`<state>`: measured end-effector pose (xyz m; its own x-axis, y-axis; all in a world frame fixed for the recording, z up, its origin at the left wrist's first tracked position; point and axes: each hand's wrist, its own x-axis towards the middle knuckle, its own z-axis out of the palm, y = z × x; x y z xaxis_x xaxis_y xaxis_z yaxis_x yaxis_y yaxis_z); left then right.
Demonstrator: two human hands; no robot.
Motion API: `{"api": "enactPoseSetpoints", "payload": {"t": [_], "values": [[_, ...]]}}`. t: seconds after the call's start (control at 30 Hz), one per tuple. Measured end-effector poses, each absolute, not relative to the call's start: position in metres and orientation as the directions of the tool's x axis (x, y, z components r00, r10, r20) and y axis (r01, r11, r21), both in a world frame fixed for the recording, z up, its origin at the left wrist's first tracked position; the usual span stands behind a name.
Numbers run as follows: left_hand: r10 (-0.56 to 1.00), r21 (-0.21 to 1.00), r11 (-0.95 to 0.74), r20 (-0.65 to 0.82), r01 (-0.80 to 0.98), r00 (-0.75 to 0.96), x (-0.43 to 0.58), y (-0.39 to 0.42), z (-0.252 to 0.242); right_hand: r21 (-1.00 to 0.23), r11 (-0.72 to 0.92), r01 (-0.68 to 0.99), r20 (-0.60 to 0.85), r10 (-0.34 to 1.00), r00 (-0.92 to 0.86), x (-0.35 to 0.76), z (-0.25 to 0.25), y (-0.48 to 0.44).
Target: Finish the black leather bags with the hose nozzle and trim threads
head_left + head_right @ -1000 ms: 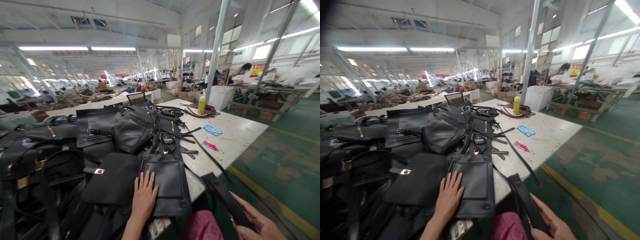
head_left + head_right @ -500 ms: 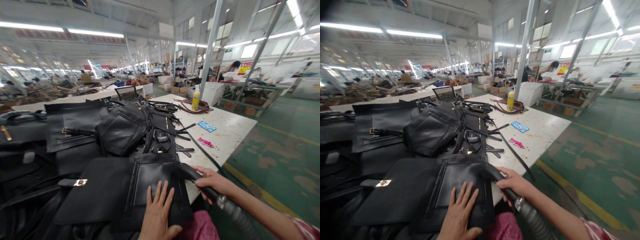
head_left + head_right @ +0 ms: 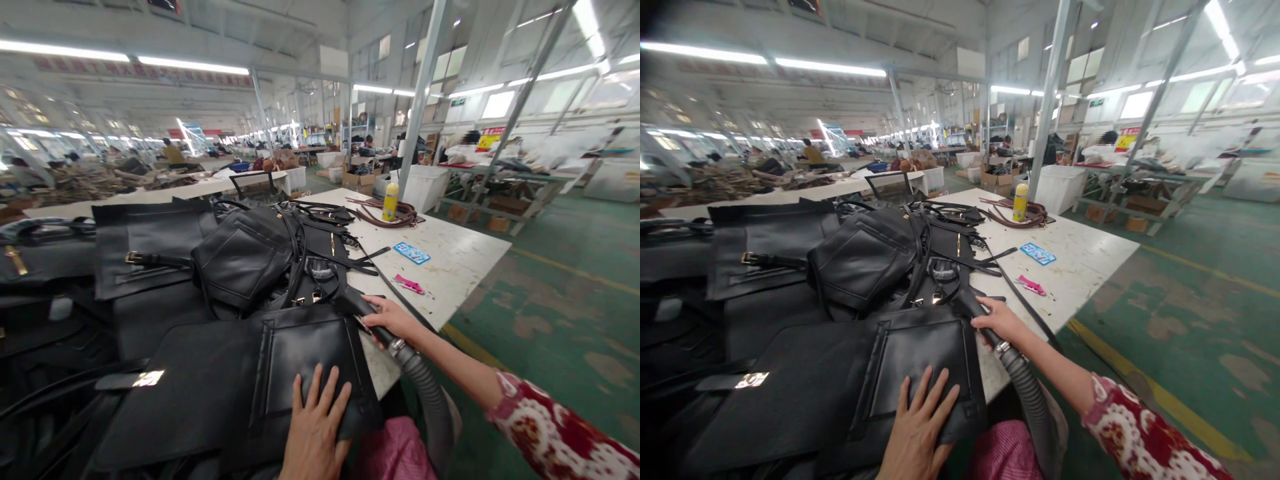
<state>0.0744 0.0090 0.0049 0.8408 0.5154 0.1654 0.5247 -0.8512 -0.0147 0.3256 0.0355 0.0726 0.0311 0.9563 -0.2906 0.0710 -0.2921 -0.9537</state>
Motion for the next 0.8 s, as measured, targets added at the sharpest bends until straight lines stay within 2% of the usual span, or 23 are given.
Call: {"api": "enactPoseSetpoints", "payload": {"t": [0.13, 0.27, 0.4, 0.5, 0.67, 0.8], "values": [[0.529, -0.023, -0.841, 0.176, 0.540, 0.830, 0.075, 0.008, 0.001, -0.923, -0.369, 0.103, -0.375, 0.926, -0.040, 0.334, 0.074, 0.023], [0.524, -0.022, -0.844, 0.184, 0.536, 0.832, 0.077, 0.009, 0.002, -0.904, -0.408, 0.131, -0.416, 0.909, -0.037, 0.332, 0.077, 0.050], [0.519, -0.003, -0.847, 0.202, 0.531, 0.830, 0.074, 0.008, 0.005, -0.926, -0.345, 0.151, -0.337, 0.938, 0.074, 0.319, 0.078, 0.070], [0.513, 0.041, -0.854, 0.231, 0.518, 0.827, 0.070, 0.006, 0.005, -0.947, -0.289, 0.137, -0.274, 0.955, 0.117, 0.314, 0.080, 0.038], [0.552, 0.106, -0.833, 0.222, 0.543, 0.804, 0.071, 0.005, 0.005, -0.927, -0.372, 0.038, -0.373, 0.927, -0.035, 0.314, 0.088, -0.079], [0.556, 0.127, -0.831, 0.217, 0.541, 0.803, 0.072, 0.006, 0.008, -0.846, -0.489, -0.213, -0.457, 0.870, -0.183, 0.299, 0.086, -0.127]]}}
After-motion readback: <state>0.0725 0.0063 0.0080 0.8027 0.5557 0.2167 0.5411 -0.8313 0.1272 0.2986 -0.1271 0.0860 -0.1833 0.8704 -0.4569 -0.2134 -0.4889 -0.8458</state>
